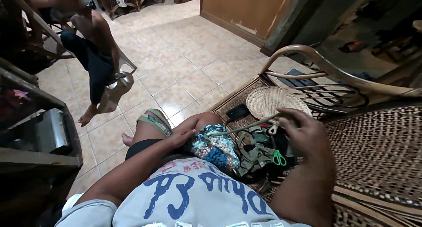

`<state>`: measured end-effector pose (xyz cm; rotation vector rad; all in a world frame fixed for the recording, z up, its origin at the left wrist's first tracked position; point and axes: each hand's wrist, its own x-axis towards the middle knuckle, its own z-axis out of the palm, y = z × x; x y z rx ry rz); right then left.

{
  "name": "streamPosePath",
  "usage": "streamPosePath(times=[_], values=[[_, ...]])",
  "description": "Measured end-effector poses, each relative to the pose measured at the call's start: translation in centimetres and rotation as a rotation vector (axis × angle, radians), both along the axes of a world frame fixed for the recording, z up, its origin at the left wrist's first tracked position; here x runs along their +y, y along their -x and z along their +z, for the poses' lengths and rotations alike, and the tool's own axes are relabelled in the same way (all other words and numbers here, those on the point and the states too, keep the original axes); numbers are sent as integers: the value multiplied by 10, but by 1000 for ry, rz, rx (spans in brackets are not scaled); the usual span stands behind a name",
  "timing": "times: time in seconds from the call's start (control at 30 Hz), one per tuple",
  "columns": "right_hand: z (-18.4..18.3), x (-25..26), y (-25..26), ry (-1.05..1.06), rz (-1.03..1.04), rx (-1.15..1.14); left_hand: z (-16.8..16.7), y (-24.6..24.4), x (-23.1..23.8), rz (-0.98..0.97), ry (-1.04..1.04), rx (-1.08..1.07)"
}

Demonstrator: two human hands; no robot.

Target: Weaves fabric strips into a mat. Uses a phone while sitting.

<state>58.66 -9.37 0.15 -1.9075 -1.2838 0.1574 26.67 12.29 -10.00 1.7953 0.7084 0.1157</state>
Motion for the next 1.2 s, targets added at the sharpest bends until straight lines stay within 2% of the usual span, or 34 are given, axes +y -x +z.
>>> streamPosePath(times=[0.07, 0.17, 0.23, 0.33, 0.4, 0.5, 0.67, 0.8, 0.93, 1.03, 1.2], values=[[-18, 25, -3, 344, -33, -115, 4, 3, 3, -36, -138, 83], [-48, 59, 25, 530, 187, -56, 15, 6, 1, 93, -411, 235], [-67, 78, 50, 599, 318, -13, 28, 7, -1, 76, -462, 295], [-96, 92, 84, 455, 463, 50, 41, 8, -8, -191, -296, 462], [-107, 94, 104, 341, 525, 84, 31, 9, -14, -272, -204, 510], [-117, 93, 123, 250, 506, 29, 15, 12, -15, -179, -73, 328], [-131, 83, 142, 123, 377, 79, -2, 12, -10, -105, 234, 107], [-134, 79, 146, 76, 343, -21, -9, 10, -9, 2, 252, 4], [-121, 84, 139, 34, 390, -160, 4, 14, -9, 99, 282, -118], [-98, 82, 144, -15, 422, -129, 28, 21, -9, 93, 326, -196], [-69, 65, 167, -270, 489, -58, 77, 46, -22, 37, 263, -282]])
